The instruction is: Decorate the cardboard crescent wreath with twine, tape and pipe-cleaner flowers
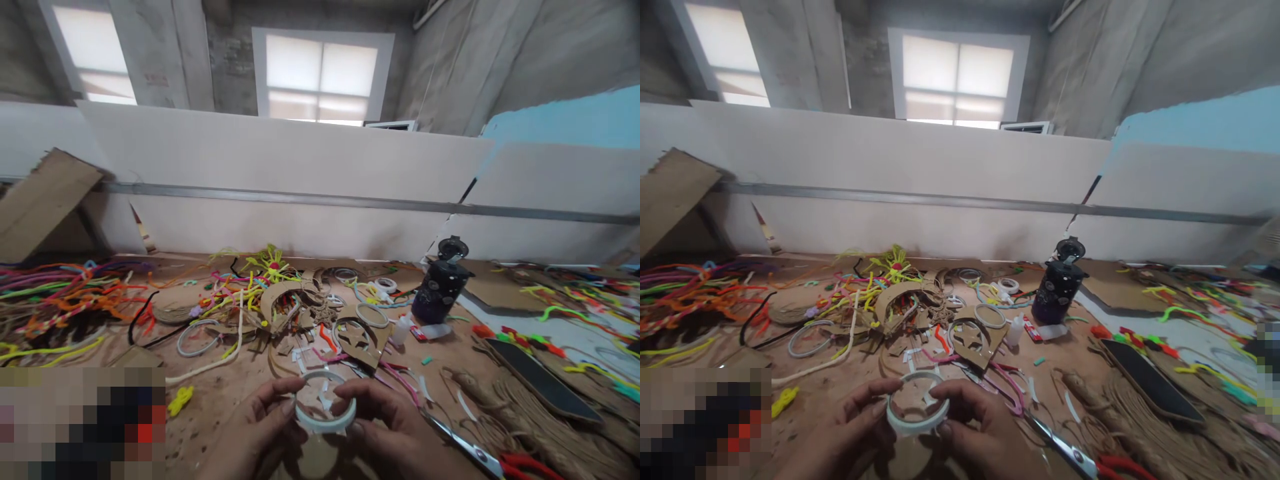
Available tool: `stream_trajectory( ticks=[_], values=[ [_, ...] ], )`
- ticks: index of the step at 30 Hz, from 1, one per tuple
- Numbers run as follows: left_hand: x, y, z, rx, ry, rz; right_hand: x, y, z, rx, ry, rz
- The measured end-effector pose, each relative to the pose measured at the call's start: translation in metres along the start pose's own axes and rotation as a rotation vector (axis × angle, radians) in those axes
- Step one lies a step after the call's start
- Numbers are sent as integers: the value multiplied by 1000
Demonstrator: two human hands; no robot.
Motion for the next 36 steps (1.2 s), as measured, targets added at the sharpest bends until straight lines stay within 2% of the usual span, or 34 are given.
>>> stream_trajectory(
  ticks=[6, 9, 12, 15, 19, 23, 26, 28, 31, 33, 36],
  values=[
    [3, -1, 7, 91, 239, -50, -14, 3, 5, -9, -158, 16],
    [5, -4, 12, 134, 293, -61, -14, 4, -3, -71, -319, 29],
    [5, -3, 13, 145, 264, -61, -8, 2, -23, -213, -659, 34],
    [4, 1, 9, 164, 207, -71, 0, 0, -36, -336, -921, -32],
    [3, 4, 3, 215, 209, -58, 7, -1, -34, -554, -1126, -143],
    [5, 3, 1, 237, 216, -84, 13, -1, -24, -762, -1337, -143],
    [6, 2, 5, 248, 240, -112, 20, -4, -29, -860, -1293, -150],
    [9, -1, 12, 306, 256, -166, 24, -3, -40, -798, -1193, -172],
    [17, -8, 25, 398, 307, -244, 27, 8, -62, -542, -1040, -147],
    [23, -13, 32, 417, 332, -283, 32, 18, -76, -444, -922, -160],
    [30, -20, 39, 392, 413, -317, 43, 36, -83, -334, -762, -252]
  ],
)
Point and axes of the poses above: each hand's wrist, its own y-axis towards the middle knuckle, its own x-axis out of the palm, z = x × y, the point moved 5 cm from there along y, towards the middle knuckle, and after that the axes turned 2 degrees about -x, right-handed, at the moved point
